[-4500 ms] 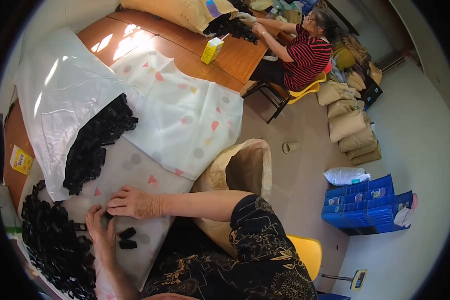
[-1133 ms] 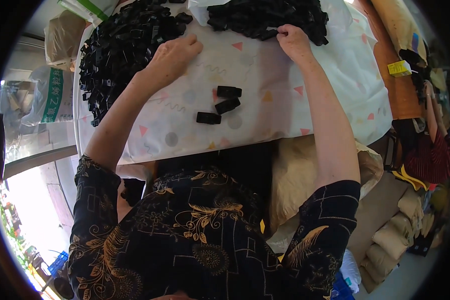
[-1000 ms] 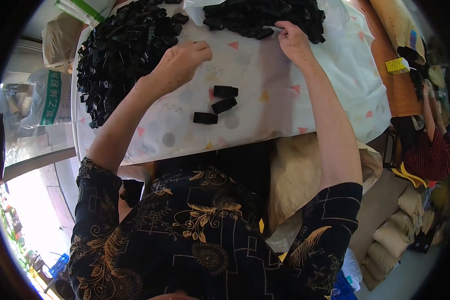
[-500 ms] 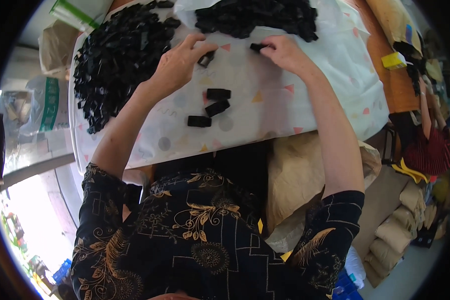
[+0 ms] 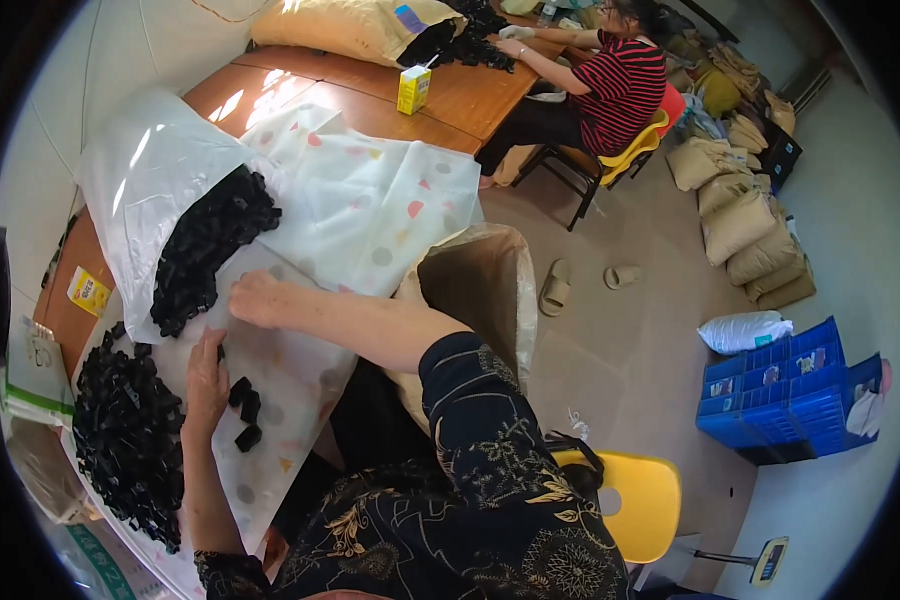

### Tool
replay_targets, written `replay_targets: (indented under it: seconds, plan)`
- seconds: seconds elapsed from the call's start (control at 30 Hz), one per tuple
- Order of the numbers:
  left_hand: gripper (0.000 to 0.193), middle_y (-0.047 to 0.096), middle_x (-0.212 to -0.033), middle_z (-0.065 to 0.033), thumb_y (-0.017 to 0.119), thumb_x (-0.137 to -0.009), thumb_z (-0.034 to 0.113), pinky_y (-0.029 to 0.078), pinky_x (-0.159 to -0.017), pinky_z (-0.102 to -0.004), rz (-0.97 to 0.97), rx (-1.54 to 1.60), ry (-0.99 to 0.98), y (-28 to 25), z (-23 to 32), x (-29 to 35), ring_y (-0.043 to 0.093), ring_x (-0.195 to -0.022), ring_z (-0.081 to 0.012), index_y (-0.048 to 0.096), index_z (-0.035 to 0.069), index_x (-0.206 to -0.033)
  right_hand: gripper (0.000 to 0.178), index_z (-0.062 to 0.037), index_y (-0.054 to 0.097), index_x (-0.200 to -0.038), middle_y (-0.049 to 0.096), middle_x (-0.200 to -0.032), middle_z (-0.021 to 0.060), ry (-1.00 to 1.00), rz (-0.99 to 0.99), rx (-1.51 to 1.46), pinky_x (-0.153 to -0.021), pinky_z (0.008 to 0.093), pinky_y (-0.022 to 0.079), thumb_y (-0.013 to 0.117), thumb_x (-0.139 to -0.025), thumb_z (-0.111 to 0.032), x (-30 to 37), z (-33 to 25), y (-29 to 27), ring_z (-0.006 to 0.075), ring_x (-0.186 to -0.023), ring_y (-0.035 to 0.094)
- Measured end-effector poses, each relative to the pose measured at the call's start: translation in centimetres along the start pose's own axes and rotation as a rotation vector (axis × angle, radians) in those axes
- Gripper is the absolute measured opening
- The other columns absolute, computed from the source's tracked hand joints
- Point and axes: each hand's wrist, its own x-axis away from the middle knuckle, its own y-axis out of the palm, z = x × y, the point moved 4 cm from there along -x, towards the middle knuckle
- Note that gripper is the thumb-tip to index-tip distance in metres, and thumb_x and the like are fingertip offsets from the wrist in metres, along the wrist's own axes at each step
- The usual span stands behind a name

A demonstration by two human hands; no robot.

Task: Sorting and placing small black plastic components into a white plastic bag on a worktable.

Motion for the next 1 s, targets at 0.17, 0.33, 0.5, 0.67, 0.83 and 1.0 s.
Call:
replay_targets:
  seconds: [0.17, 0.33, 0.5, 0.67, 0.83, 1.0]
  plan:
    - [0.054, 0.056, -0.127, -0.0215, 0.060, -0.080, -0.004, 0.043, -0.103, -0.0449, 0.131, 0.001, 0.003, -0.3, 1.4, -0.2, 0.053, -0.119, -0.0422, 0.050, 0.001, -0.133, 0.017, -0.0044, 0.066, -0.098, 0.067, -0.105, 0.0172, 0.272, 0.022, -0.446, -0.083, 0.0494, 0.053, 0.064, -0.086, -0.016, 0.9, 1.4, 0.8, 0.0381, -0.097, 0.066]
    - [0.049, 0.058, -0.120, -0.0203, 0.068, -0.079, 0.003, 0.046, -0.097, -0.0441, 0.260, -0.018, -0.213, -0.7, -0.7, 1.5, 0.056, -0.115, -0.0417, 0.055, 0.002, -0.127, 0.022, -0.0061, 0.066, -0.098, 0.067, -0.109, 0.0158, 0.426, 0.000, -0.645, -0.083, 0.0476, 0.052, 0.068, -0.086, -0.024, 3.1, 2.5, 0.4, 0.0369, -0.101, 0.065]
    - [0.031, 0.059, -0.103, -0.0165, 0.070, -0.082, 0.011, 0.050, -0.078, -0.0426, 0.174, 0.011, -0.264, -0.1, -1.3, 1.7, 0.062, -0.092, -0.0368, 0.061, 0.001, -0.109, 0.024, -0.0075, 0.066, -0.098, 0.064, -0.106, 0.0129, 0.494, 0.078, -0.428, -0.084, 0.0462, 0.051, 0.070, -0.088, -0.029, 4.3, 3.1, 1.2, 0.0347, -0.101, 0.063]
    - [0.030, 0.059, -0.104, -0.0156, 0.070, -0.083, 0.013, 0.050, -0.076, -0.0411, 0.200, 0.031, -0.253, -0.2, -0.6, 1.9, 0.063, -0.089, -0.0365, 0.060, 0.002, -0.109, 0.017, -0.0101, 0.065, -0.103, 0.056, -0.108, 0.0105, 0.109, 0.215, -0.336, -0.084, 0.0456, 0.051, 0.063, -0.094, -0.024, 5.6, 2.9, 0.9, 0.0350, -0.096, 0.063]
    - [0.031, 0.059, -0.105, -0.0153, 0.069, -0.083, 0.014, 0.050, -0.076, -0.0426, 0.146, 0.086, -0.312, -0.5, -2.0, 4.3, 0.063, -0.090, -0.0371, 0.060, 0.003, -0.109, 0.017, -0.0080, 0.066, -0.102, 0.058, -0.106, 0.0100, -0.087, 0.190, -0.283, -0.084, 0.0428, 0.052, 0.063, -0.088, -0.017, 6.0, 1.4, 0.4, 0.0322, -0.094, 0.062]
    - [0.042, 0.061, -0.110, -0.0195, 0.073, -0.083, 0.022, 0.050, -0.082, -0.0476, 0.130, -0.012, -0.254, 1.0, -0.1, 3.2, 0.062, -0.100, -0.0413, 0.059, 0.004, -0.118, 0.017, -0.0038, 0.070, -0.096, 0.067, -0.093, 0.0166, -0.033, 0.289, -0.215, -0.081, 0.0413, 0.054, 0.067, -0.080, -0.011, 6.5, 2.0, 0.8, 0.0329, -0.090, 0.066]
